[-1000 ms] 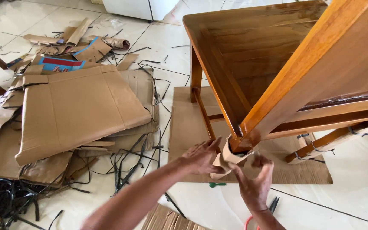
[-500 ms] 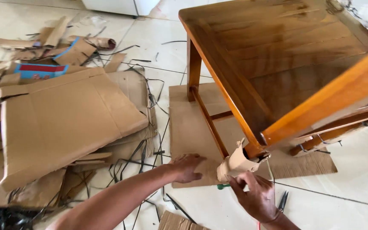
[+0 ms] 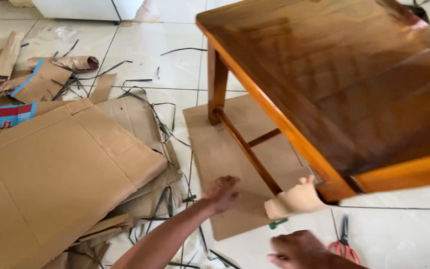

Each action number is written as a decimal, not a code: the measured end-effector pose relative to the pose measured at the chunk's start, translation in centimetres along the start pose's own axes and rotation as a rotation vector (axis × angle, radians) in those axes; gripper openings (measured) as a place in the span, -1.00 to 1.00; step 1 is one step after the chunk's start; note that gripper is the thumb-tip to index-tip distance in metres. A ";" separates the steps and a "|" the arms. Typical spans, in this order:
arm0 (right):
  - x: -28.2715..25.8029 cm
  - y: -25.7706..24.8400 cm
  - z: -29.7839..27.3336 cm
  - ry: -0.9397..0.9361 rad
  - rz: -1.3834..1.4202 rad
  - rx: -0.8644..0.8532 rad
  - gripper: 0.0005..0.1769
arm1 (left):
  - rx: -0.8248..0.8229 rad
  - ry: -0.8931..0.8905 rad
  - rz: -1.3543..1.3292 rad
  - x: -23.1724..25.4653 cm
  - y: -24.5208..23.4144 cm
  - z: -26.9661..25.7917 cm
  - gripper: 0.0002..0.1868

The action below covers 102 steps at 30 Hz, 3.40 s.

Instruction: Wrapping wooden chair legs with cardboard and securing them with plastic ties

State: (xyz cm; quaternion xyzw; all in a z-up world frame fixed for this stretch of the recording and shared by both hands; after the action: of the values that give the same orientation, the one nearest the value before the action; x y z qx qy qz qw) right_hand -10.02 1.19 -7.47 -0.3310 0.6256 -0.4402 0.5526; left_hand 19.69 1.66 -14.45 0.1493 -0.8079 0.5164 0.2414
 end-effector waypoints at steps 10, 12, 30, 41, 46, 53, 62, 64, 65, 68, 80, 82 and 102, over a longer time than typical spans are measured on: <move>-0.7 25.7 15.0 0.098 -0.302 -0.020 -0.33 | 0.324 -0.651 -0.005 -18.5 -4.9 0.6 -0.35; -0.5 28.2 16.3 0.161 -0.478 0.195 -0.66 | 0.431 -0.663 -0.009 -22.1 -4.3 1.6 -0.38; -1.1 21.7 15.3 0.052 -0.301 -0.280 0.17 | 0.217 -0.495 -0.347 -16.0 -4.0 -1.1 -0.68; -1.8 20.8 13.7 0.137 0.037 -0.210 -0.15 | 0.103 -0.553 -0.208 -15.2 -5.0 -4.1 -0.37; -1.5 21.0 13.8 0.134 0.096 -0.262 -0.15 | 0.148 -0.638 0.029 -20.3 -1.7 -0.4 -0.41; -2.1 18.3 13.6 0.087 0.116 -0.226 -0.14 | 0.319 -0.592 0.081 -16.4 -2.0 -0.6 -0.62; -3.8 8.3 15.1 0.764 1.077 -0.199 -0.42 | 0.579 0.033 -0.295 -2.3 5.5 -6.2 -0.95; -4.1 8.7 14.4 0.724 1.442 -0.069 -0.46 | 0.491 -0.067 -0.297 -0.2 4.1 -7.2 -0.99; -4.3 8.8 14.1 0.660 1.798 0.070 -0.48 | 0.406 -0.169 -0.302 0.8 3.5 -7.6 -0.98; -3.4 8.8 13.2 0.638 1.928 0.361 -0.39 | 0.424 -0.144 -0.337 2.1 1.5 -9.0 -0.91; 4.4 11.5 9.0 0.492 1.489 0.618 -0.61 | -0.469 0.266 -0.329 6.2 6.0 -14.1 -0.89; 5.3 10.0 8.4 0.560 1.395 0.639 -0.54 | -0.481 0.256 -0.297 5.9 5.3 -14.2 -0.88; -1.2 5.1 8.3 0.416 0.197 0.428 -0.72 | -0.345 0.367 -0.207 10.3 2.5 -15.9 -0.26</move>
State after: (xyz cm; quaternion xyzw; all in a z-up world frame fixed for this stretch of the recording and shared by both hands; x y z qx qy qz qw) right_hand -1.30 2.70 -11.71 -0.0478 0.6476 -0.5644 0.5097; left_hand 13.61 17.22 -5.22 0.0916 -0.8071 0.3621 0.4572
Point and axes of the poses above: each hand's wrist, its own z-axis towards the middle knuckle, its own y-axis out of the palm, x = y × z, the point moved 1 cm from there along z, towards the middle knuckle, and after that the axes turned 14 degrees about -x, right-handed, at the moved point
